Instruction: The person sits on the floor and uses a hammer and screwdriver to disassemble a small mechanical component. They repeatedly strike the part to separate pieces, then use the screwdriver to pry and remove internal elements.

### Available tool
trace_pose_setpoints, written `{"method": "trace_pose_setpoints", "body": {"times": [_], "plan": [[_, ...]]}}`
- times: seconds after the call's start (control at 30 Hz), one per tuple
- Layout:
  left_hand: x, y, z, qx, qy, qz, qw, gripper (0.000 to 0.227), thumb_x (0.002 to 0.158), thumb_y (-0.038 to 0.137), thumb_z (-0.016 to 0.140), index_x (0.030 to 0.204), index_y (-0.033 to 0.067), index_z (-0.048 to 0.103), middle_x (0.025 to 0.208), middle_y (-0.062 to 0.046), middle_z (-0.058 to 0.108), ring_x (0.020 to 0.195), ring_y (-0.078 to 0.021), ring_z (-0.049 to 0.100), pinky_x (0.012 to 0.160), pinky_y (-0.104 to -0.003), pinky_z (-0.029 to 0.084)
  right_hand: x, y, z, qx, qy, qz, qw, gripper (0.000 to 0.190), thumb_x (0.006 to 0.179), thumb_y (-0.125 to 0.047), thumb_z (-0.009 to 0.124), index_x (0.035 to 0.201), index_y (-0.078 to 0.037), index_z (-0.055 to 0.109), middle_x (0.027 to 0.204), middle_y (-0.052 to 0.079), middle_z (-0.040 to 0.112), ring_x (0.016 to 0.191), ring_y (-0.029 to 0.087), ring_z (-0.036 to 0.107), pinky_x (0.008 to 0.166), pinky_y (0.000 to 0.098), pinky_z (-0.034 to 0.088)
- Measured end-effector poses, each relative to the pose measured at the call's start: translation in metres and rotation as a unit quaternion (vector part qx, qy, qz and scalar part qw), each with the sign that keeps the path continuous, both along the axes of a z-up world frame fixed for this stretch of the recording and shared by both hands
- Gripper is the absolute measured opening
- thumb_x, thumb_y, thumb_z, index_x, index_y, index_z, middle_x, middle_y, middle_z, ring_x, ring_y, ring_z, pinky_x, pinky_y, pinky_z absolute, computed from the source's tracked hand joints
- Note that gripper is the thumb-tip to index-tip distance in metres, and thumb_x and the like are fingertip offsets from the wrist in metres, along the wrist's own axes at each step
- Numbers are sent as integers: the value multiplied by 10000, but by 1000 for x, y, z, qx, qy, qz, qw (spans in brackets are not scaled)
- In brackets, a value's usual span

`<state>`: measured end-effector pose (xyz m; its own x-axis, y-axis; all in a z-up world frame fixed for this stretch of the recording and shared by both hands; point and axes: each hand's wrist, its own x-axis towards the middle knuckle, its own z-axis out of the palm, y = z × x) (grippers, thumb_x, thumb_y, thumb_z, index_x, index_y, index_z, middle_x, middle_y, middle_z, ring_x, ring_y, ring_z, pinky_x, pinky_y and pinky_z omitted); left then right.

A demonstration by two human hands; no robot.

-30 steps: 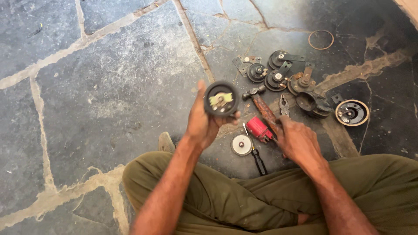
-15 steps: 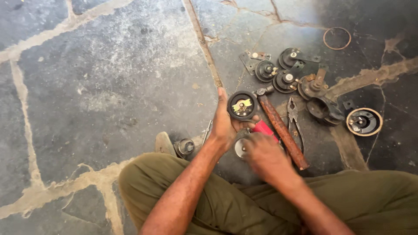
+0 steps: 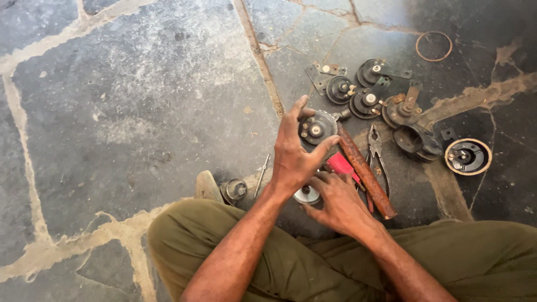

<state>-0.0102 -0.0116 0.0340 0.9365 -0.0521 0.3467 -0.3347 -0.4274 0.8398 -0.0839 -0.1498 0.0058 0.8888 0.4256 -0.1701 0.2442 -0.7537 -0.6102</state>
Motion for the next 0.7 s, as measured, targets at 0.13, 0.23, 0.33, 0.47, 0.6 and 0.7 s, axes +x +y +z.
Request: {"method": "trace_pose_setpoints", "body": {"times": [0.13, 0.23, 0.33, 0.47, 0.6, 0.7], "plan": [[-3, 2, 6, 44, -68, -6, 997, 900, 837, 210, 903, 1551, 60, 376, 1251, -130, 617, 1153, -279, 649, 1010, -398, 567, 1, 1, 5, 52, -20, -31, 998, 518, 724, -319, 848, 1138, -60, 673, 1144, 155, 653, 1100, 353, 605, 919, 497, 453], [-4, 3, 7, 64, -98, -4, 993, 866, 854, 190, 892, 1543, 71, 382, 1262, -136, 619, 1175, -288, 646, 1028, -404, 564, 1, -1, 6, 89, -2, -63, 994, 502, 740, -305, 839, 1133, -44, 668, 1147, 162, 664, 1087, 353, 634, 933, 460, 497], [-3, 4, 7, 72, -106, -3, 992, 846, 866, 180, 882, 1539, 72, 380, 1279, -142, 618, 1199, -292, 644, 1043, -400, 564, 2, -3, 4, 133, -17, -89, 987, 543, 728, -268, 848, 1168, -14, 657, 1186, 199, 660, 1117, 394, 628, 948, 476, 489], [-4, 6, 8, 74, -114, 2, 991, 825, 870, 156, 872, 1533, 75, 388, 1307, -144, 622, 1227, -302, 639, 1063, -405, 555, 3, -5, 2, 120, -10, -114, 986, 576, 734, -267, 848, 1209, -13, 644, 1252, 204, 640, 1180, 399, 597, 980, 490, 465], [-2, 5, 9, 82, -128, -3, 988, 846, 867, 155, 874, 1540, 60, 371, 1315, -148, 612, 1227, -303, 637, 1066, -401, 558, 2, -2, -2, 63, -40, -71, 995, 589, 719, -285, 867, 1191, -24, 629, 1265, 211, 607, 1171, 408, 576, 982, 497, 458], [-2, 5, 11, 65, -128, -11, 990, 844, 869, 128, 871, 1544, 61, 368, 1320, -142, 620, 1224, -302, 645, 1069, -394, 558, -2, 1, -4, -17, -65, -6, 998, 567, 723, -289, 860, 1180, -56, 619, 1240, 186, 604, 1153, 394, 572, 968, 508, 446]]}}
